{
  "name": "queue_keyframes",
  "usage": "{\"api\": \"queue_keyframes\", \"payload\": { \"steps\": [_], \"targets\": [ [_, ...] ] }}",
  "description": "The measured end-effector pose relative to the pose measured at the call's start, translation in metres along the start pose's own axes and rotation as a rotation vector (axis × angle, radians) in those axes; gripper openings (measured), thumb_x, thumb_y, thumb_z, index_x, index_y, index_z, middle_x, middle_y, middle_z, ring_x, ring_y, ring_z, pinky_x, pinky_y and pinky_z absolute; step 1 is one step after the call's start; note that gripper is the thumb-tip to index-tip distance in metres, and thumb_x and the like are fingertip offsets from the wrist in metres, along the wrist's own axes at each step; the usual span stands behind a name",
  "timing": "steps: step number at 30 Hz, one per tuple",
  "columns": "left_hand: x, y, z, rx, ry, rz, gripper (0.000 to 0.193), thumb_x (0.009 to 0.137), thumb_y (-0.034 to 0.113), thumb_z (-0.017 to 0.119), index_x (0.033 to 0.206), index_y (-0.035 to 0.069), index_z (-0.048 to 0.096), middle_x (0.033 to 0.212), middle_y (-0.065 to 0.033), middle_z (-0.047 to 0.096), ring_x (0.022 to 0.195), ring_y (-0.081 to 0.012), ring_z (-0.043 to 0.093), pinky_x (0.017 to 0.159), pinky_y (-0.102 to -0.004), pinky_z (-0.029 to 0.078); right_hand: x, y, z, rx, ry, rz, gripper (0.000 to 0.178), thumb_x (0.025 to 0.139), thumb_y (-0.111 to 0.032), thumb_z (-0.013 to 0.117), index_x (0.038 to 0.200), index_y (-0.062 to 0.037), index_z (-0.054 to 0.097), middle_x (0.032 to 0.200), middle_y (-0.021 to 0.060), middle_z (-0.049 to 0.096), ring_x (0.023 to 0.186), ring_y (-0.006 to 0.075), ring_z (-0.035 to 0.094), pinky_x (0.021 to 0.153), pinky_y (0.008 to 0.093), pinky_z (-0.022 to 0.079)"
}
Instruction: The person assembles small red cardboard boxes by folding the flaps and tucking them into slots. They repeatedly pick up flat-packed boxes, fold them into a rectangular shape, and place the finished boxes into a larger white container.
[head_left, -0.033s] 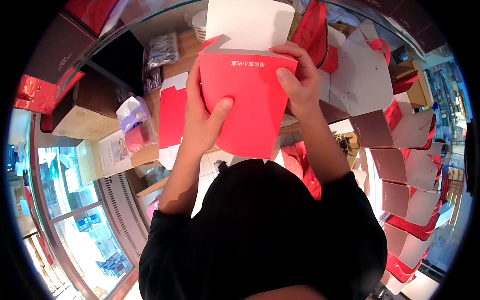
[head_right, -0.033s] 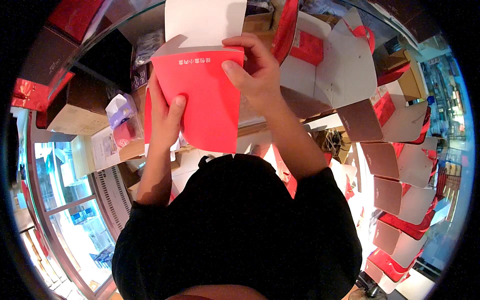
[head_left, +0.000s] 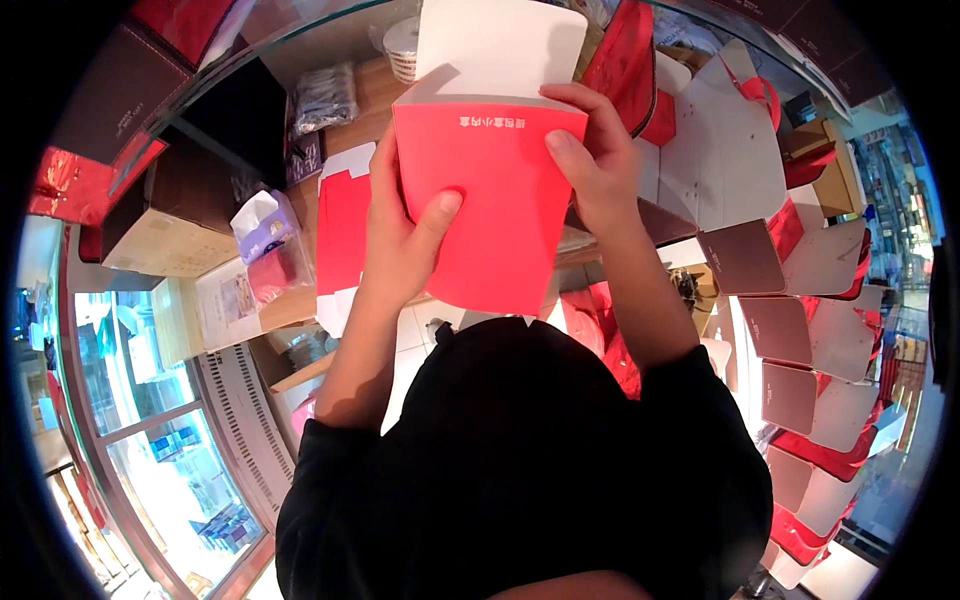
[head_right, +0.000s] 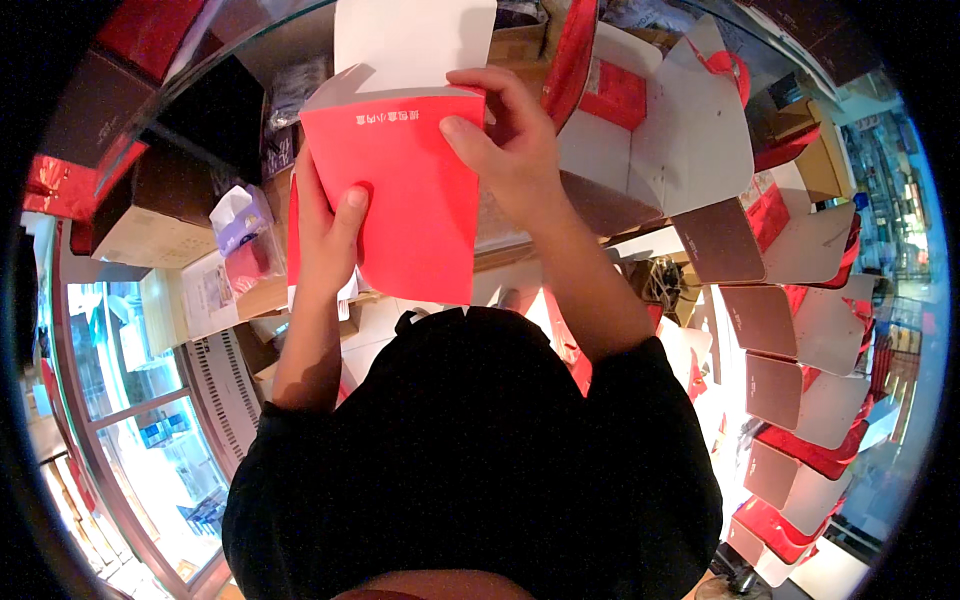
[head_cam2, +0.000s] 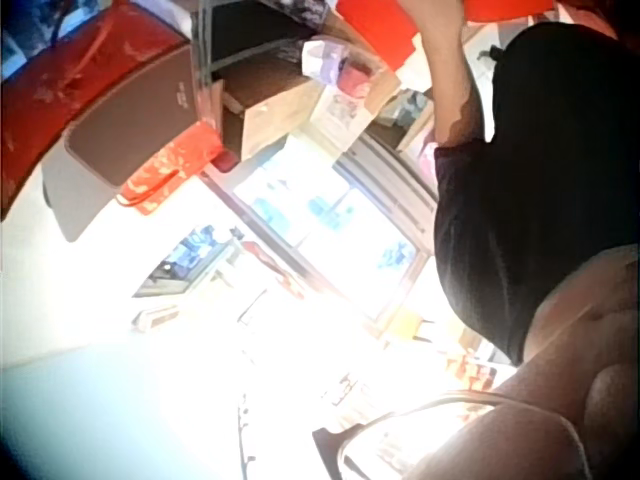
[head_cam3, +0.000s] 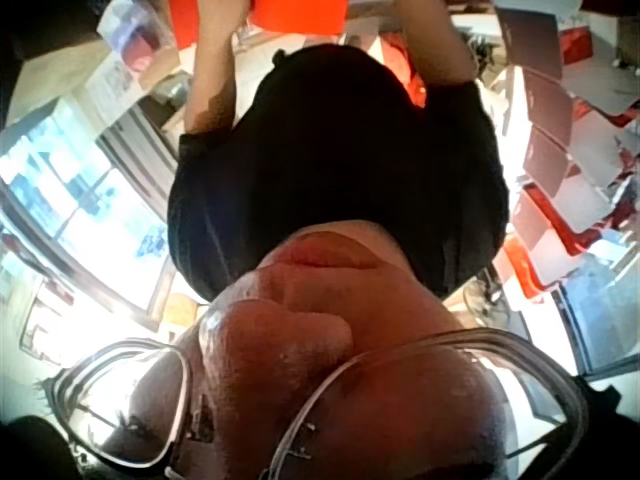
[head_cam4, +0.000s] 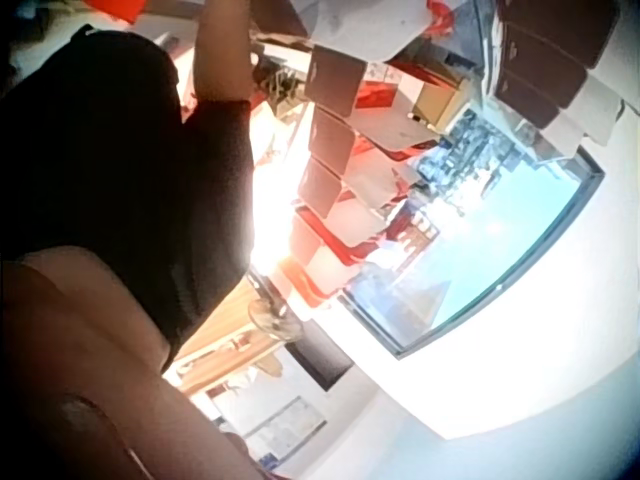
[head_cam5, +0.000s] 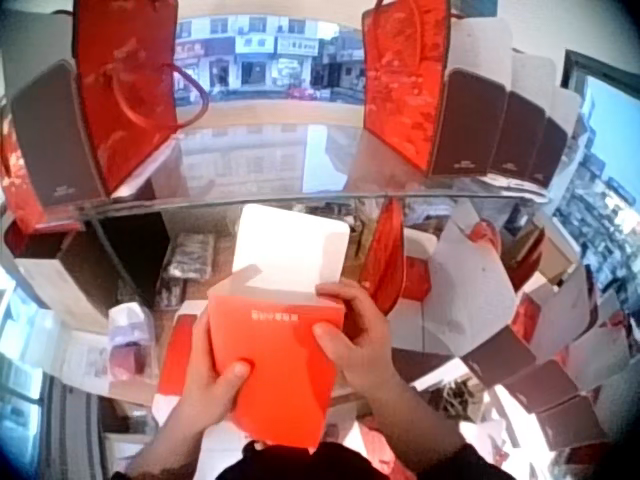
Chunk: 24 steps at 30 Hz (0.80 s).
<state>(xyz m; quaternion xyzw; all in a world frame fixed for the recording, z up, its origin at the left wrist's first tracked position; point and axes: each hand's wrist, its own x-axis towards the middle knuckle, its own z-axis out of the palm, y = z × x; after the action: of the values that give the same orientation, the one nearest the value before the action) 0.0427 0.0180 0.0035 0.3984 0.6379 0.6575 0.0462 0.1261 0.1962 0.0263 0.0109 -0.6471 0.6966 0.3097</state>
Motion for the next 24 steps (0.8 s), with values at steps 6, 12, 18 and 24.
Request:
{"api": "queue_keyframes", "payload": {
  "steps": [6, 12, 18, 24],
  "targets": [
    [0.000, -0.002, 0.001, -0.030, 0.008, -0.109, 0.065, 0.086, 0.021, 0.061, 0.136, -0.001, 0.026, 0.124, -0.0169, 0.046, 0.115, -0.0233, 0.046, 0.096, -0.0347, 0.039, -0.006, 0.010, 0.004, -0.111, -0.028, 0.057, 0.076, 0.077, -0.015, 0.069, 0.138, -0.0062, 0.024, 0.126, 0.0138, 0.043, 0.113, 0.0212, 0.046, 0.094, 0.0342, 0.040],
    [0.003, -0.006, 0.003, -0.074, 0.179, -0.190, 0.058, 0.089, 0.023, 0.058, 0.133, -0.001, 0.031, 0.122, -0.0158, 0.048, 0.112, -0.0222, 0.048, 0.095, -0.0333, 0.038, -0.021, 0.003, 0.022, -0.085, -0.045, 0.114, 0.096, 0.075, -0.015, 0.071, 0.144, -0.0054, 0.005, 0.131, 0.0185, 0.039, 0.116, 0.0238, 0.046, 0.094, 0.0362, 0.041],
    [-0.004, -0.004, 0.007, -0.198, 0.039, -0.229, 0.057, 0.089, 0.031, 0.056, 0.130, -0.002, 0.033, 0.119, -0.0159, 0.048, 0.111, -0.0216, 0.047, 0.094, -0.0334, 0.039, -0.026, 0.009, 0.026, 0.004, 0.049, 0.116, 0.100, 0.072, -0.014, 0.073, 0.143, -0.0012, 0.004, 0.128, 0.0200, 0.041, 0.112, 0.0239, 0.050, 0.091, 0.0359, 0.044],
    [-0.015, -0.011, 0.008, -0.174, 0.037, -0.287, 0.064, 0.085, 0.032, 0.063, 0.131, -0.002, 0.032, 0.119, -0.0148, 0.049, 0.108, -0.0223, 0.049, 0.092, -0.0335, 0.041, -0.029, 0.018, 0.022, -0.175, 0.111, 0.104, 0.102, 0.072, -0.016, 0.074, 0.143, -0.0005, 0.002, 0.128, 0.0206, 0.041, 0.112, 0.0243, 0.049, 0.091, 0.0361, 0.044]
  ]
}}
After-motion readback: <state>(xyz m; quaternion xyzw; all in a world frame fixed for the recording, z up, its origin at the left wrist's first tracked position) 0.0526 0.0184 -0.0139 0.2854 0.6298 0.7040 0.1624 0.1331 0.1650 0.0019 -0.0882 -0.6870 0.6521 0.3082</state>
